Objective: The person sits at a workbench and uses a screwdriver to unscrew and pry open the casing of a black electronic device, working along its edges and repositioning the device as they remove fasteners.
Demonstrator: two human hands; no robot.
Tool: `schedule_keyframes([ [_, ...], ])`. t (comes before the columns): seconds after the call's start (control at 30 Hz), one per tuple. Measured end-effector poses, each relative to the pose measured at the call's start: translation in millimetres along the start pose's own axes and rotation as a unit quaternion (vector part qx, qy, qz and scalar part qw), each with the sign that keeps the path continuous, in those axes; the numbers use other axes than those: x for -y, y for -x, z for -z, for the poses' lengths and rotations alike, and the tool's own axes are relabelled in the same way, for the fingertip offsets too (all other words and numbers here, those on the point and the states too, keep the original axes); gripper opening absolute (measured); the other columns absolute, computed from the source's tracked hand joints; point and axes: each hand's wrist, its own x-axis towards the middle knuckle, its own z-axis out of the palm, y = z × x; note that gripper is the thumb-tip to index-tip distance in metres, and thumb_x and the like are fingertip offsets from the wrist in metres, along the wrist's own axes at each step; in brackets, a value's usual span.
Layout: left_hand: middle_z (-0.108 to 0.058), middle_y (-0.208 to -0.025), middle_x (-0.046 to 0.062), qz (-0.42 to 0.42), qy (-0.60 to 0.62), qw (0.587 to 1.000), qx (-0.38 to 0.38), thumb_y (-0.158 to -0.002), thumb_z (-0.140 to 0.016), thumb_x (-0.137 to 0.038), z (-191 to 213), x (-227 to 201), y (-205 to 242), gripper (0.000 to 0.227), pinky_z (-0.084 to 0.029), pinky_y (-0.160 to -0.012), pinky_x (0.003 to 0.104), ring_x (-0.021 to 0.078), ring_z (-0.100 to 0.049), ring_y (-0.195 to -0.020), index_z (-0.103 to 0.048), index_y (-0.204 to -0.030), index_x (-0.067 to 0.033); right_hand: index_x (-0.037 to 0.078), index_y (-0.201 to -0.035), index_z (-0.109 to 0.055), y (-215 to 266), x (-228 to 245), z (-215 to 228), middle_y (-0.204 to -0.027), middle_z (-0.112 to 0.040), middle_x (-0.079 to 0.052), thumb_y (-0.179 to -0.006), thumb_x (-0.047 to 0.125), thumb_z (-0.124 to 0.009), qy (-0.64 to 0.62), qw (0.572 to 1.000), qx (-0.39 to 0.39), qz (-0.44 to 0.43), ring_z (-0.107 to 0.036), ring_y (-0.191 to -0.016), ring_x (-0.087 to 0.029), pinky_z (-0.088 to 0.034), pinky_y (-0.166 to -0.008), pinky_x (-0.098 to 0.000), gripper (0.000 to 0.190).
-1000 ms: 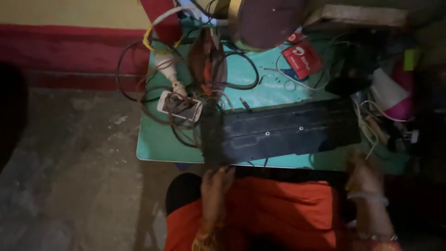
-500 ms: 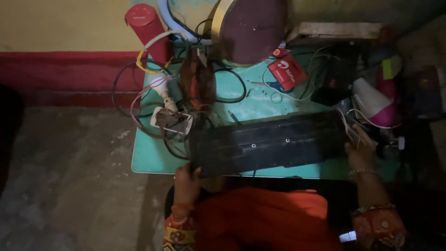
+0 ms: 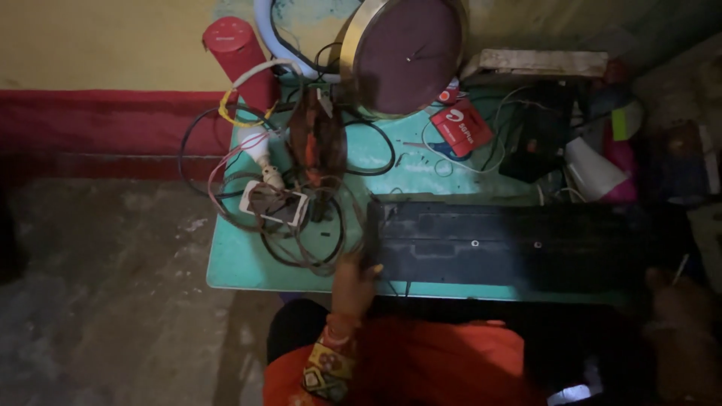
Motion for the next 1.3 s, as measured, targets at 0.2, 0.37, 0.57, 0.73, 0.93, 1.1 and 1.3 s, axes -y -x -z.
schedule_keyframes([
  [0.2,-0.071,-0.101,0.028,0.027,0.007,0.997,0.074,-0.078,-0.081,-0.020,23.4,-20.7,-22.2,0.051,-0.054,-0.081,0.050,0.0474,-0.067,-0.096,-0.065,-0.123,0.0005,0.006,-0.137,-0.067,88.4,59.9,12.8,-0.113,-0.069,-0.024,-0.109,0.039,-0.067,-0.060,0.998,0.000,0.003,-0.065,-0.079,-0.039,-0.053,-0.063,-0.0488,0.044],
  [0.37,-0.071,-0.093,0.026,0.067,-0.070,0.981,0.165,-0.079,-0.084,-0.037,52.2,-56.0,-42.5,0.051,-0.053,-0.076,0.053,0.0468,-0.067,-0.089,-0.067,-0.108,0.0010,0.008,-0.137,-0.066,86.7,43.3,-2.8,-0.109,-0.070,-0.020,-0.105,0.041,-0.065,-0.096,0.995,0.016,0.033,-0.066,-0.080,-0.035,-0.053,-0.065,-0.0477,0.045],
  [0.57,-0.064,-0.097,0.029,-0.006,-0.088,0.993,0.073,-0.065,-0.094,-0.034,32.0,-56.4,-97.0,0.061,-0.052,-0.073,0.054,0.0486,-0.063,-0.090,-0.063,-0.101,0.0051,0.001,-0.114,-0.073,87.7,40.4,-8.7,-0.104,-0.072,-0.023,-0.118,0.036,-0.063,0.139,0.962,-0.164,0.166,-0.068,-0.088,-0.039,-0.055,-0.078,-0.0498,0.036],
  [0.73,-0.063,-0.102,0.030,-0.006,-0.078,0.997,0.020,-0.064,-0.094,-0.024,16.0,-50.3,-97.3,0.067,-0.050,-0.076,0.055,0.0507,-0.060,-0.092,-0.061,-0.115,0.0049,0.004,-0.114,-0.076,173.6,197.1,-24.3,-0.112,-0.073,-0.015,-0.112,0.018,-0.066,0.047,0.843,-0.186,0.502,-0.068,-0.106,-0.032,-0.053,-0.100,-0.0434,0.017],
  [0.93,-0.070,-0.098,0.022,0.026,-0.016,0.999,0.011,-0.080,-0.080,-0.013,19.9,-31.1,-106.9,0.033,-0.052,-0.079,0.050,0.0433,-0.065,-0.095,-0.069,-0.110,-0.0031,0.009,-0.104,-0.080,142.6,288.1,-95.7,-0.104,-0.074,-0.013,-0.087,0.024,-0.079,0.122,0.785,-0.001,0.608,-0.070,-0.094,-0.034,-0.055,-0.083,-0.0436,0.023],
  [1.1,-0.073,-0.098,0.021,0.024,-0.001,0.999,0.024,-0.085,-0.076,-0.014,31.8,-33.6,-116.9,0.022,-0.055,-0.077,0.046,0.0394,-0.070,-0.089,-0.074,-0.104,-0.0026,0.013,-0.104,-0.081,163.1,311.8,-102.2,-0.101,-0.074,-0.012,-0.086,0.030,-0.079,0.120,0.836,0.090,0.528,-0.071,-0.091,-0.032,-0.056,-0.080,-0.0448,0.025],
  [1.3,-0.071,-0.092,0.024,0.014,-0.010,1.000,-0.001,-0.083,-0.079,-0.017,25.9,-33.0,-113.9,0.025,-0.053,-0.073,0.048,0.0424,-0.068,-0.086,-0.073,-0.100,0.0003,0.013,-0.110,-0.079,158.7,317.3,-113.4,-0.106,-0.073,-0.016,-0.091,0.030,-0.076,0.252,0.821,0.099,0.502,-0.070,-0.094,-0.038,-0.056,-0.081,-0.0480,0.026],
])
